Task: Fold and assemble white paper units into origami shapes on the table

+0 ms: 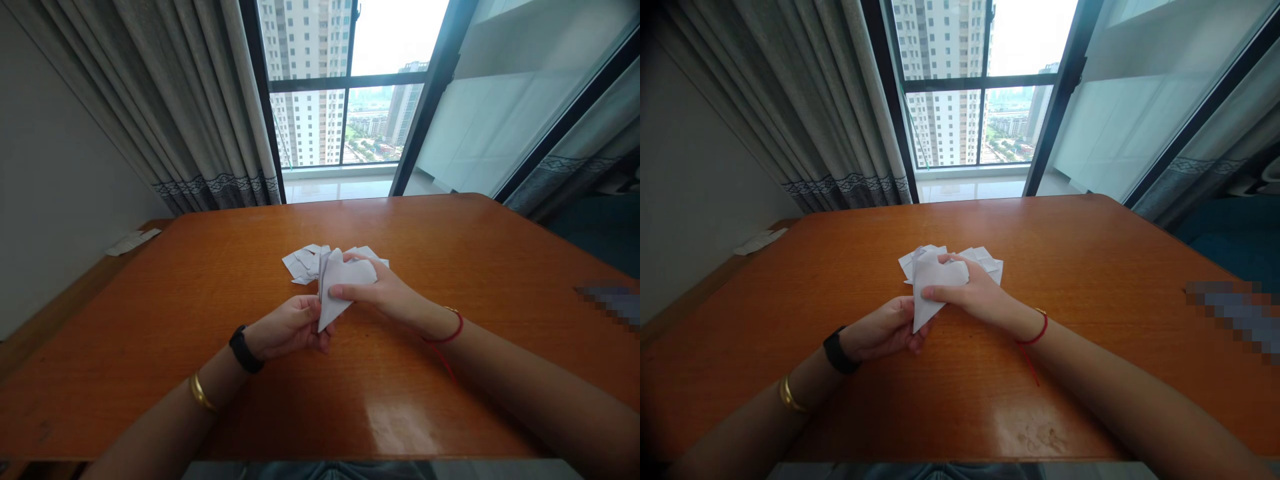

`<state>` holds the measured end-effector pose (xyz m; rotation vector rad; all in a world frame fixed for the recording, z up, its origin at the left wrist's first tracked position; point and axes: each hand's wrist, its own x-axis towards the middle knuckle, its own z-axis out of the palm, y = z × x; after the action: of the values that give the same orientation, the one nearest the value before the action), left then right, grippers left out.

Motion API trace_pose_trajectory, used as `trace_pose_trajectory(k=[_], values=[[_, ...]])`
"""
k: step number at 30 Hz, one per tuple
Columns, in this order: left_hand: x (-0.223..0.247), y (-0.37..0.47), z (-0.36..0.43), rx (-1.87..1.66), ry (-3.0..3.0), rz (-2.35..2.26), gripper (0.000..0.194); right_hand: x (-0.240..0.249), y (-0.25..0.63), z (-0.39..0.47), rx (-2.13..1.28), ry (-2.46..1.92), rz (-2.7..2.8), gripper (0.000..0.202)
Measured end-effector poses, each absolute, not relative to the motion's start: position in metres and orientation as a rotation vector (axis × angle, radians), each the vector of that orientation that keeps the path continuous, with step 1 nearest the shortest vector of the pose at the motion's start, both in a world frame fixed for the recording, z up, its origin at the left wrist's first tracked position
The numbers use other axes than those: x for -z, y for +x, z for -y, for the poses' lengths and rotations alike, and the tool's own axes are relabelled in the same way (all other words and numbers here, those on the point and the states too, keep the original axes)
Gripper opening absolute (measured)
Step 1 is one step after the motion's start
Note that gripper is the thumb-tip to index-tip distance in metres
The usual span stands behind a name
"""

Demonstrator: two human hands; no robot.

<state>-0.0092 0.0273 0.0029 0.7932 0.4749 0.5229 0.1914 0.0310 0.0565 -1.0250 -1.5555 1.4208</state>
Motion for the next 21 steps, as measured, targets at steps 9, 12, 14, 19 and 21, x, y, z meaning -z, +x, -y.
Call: trace_pose_trajectory(k=[9, 12, 14, 19, 21], values=[[-0.008, -0.005, -0.023, -0.435, 0.843, -0.452, 0.057, -0.051, 0.191, -0.032, -1.398, -1.087, 1.532, 0.037], [-0.009, 0.001, -0.02, -0.525, 1.011, -0.559, 0.055, -0.049, 0.19, -0.034, -1.335, -1.115, 1.518, 0.036], [-0.009, 0.005, -0.018, -0.635, 1.176, -0.71, 0.054, -0.047, 0.189, -0.035, -1.303, -1.124, 1.535, 0.036], [-0.01, 0.008, -0.014, -0.764, 1.38, -0.891, 0.037, -0.044, 0.189, -0.037, -1.182, -1.156, 1.53, 0.058], [-0.012, 0.007, -0.014, -0.755, 1.371, -0.857, 0.035, -0.044, 0.19, -0.037, -1.263, -1.155, 1.457, 0.068]])
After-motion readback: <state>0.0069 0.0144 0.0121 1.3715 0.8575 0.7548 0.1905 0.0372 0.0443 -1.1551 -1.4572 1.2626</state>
